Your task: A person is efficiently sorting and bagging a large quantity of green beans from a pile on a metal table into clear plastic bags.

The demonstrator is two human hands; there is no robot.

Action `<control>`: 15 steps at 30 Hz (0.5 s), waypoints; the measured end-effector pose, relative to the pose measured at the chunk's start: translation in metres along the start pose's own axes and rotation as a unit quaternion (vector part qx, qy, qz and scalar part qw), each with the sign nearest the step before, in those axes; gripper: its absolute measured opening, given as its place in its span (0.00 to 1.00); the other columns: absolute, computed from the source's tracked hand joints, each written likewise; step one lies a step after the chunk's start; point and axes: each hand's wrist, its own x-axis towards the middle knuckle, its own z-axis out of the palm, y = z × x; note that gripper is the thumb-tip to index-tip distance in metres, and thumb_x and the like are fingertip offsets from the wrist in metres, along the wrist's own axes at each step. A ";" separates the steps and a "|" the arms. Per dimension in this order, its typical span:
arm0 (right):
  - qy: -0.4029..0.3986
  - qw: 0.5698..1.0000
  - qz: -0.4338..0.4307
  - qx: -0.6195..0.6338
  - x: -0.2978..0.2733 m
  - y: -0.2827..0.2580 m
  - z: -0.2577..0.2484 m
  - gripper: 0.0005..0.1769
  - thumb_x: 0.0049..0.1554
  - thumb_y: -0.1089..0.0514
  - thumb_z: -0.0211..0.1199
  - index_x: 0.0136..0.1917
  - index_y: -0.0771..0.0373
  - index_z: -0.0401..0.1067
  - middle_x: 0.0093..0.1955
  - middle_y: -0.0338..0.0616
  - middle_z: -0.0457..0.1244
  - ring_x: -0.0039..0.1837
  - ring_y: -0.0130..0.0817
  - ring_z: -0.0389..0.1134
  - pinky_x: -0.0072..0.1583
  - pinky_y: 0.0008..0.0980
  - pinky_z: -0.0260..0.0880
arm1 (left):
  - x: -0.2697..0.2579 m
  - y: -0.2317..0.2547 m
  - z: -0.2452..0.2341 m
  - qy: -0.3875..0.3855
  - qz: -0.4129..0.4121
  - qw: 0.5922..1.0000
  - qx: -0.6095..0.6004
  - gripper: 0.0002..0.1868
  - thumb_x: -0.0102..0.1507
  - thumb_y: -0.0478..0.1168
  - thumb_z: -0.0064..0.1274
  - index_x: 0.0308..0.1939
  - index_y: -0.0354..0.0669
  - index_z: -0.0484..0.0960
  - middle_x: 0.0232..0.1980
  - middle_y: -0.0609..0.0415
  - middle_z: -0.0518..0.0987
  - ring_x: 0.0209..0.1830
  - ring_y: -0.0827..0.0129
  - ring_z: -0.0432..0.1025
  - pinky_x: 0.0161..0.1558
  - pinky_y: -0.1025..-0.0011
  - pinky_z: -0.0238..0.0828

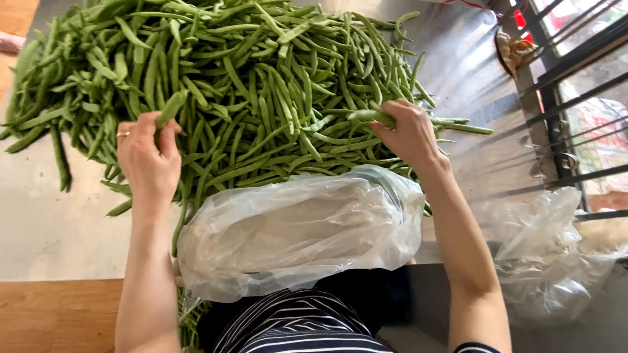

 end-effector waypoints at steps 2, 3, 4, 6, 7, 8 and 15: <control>-0.070 0.994 -0.055 -0.063 0.005 -0.003 0.002 0.15 0.53 0.48 0.73 0.51 0.52 0.76 0.50 0.45 0.66 0.49 0.58 0.70 0.52 0.54 0.73 | 0.010 0.000 0.002 0.024 0.026 0.997 -0.065 0.04 0.79 0.38 0.54 0.48 0.48 0.78 0.36 0.63 0.83 0.44 0.60 0.74 0.51 0.66 0.69; -0.070 0.994 -0.057 -0.062 0.006 -0.002 0.010 0.15 0.53 0.48 0.73 0.51 0.52 0.76 0.50 0.45 0.66 0.49 0.58 0.70 0.52 0.54 0.73 | 0.014 0.012 -0.007 0.024 0.025 0.997 -0.064 0.04 0.79 0.38 0.54 0.48 0.48 0.78 0.36 0.63 0.83 0.44 0.60 0.74 0.51 0.66 0.69; -0.077 0.992 -0.069 -0.078 0.007 0.000 0.018 0.14 0.52 0.49 0.74 0.51 0.51 0.77 0.50 0.44 0.67 0.49 0.57 0.71 0.52 0.54 0.74 | 0.019 0.025 -0.016 0.000 0.001 0.993 -0.115 0.04 0.80 0.37 0.49 0.50 0.44 0.76 0.32 0.59 0.81 0.36 0.60 0.73 0.45 0.65 0.70; -0.083 0.989 -0.082 -0.095 0.008 -0.002 0.025 0.14 0.51 0.50 0.75 0.50 0.50 0.79 0.50 0.43 0.67 0.49 0.56 0.71 0.52 0.53 0.75 | 0.027 0.041 -0.021 -0.023 -0.023 0.986 -0.166 0.06 0.82 0.37 0.44 0.52 0.41 0.74 0.29 0.54 0.78 0.29 0.60 0.71 0.39 0.64 0.70; -0.100 0.987 -0.077 -0.102 0.008 -0.006 0.024 0.12 0.51 0.52 0.73 0.49 0.50 0.79 0.50 0.43 0.67 0.49 0.55 0.72 0.52 0.53 0.75 | 0.029 0.043 -0.018 -0.035 -0.018 0.983 -0.181 0.06 0.82 0.37 0.45 0.51 0.40 0.74 0.28 0.53 0.75 0.27 0.60 0.69 0.37 0.65 0.69; -0.117 0.984 -0.071 -0.111 0.008 -0.010 0.023 0.10 0.51 0.55 0.72 0.48 0.50 0.79 0.50 0.43 0.67 0.49 0.55 0.72 0.52 0.52 0.75 | 0.032 0.046 -0.014 -0.047 -0.013 0.979 -0.196 0.07 0.82 0.37 0.45 0.51 0.38 0.74 0.27 0.52 0.72 0.25 0.61 0.66 0.34 0.66 0.67; -0.069 0.993 -0.046 -0.086 0.020 0.009 0.017 0.13 0.56 0.53 0.68 0.54 0.52 0.72 0.47 0.43 0.65 0.52 0.51 0.71 0.53 0.52 0.73 | 0.036 0.057 0.011 -0.111 -0.002 0.979 -0.171 0.16 0.63 0.45 0.72 0.45 0.43 0.81 0.19 0.56 0.71 0.21 0.56 0.70 0.31 0.60 0.69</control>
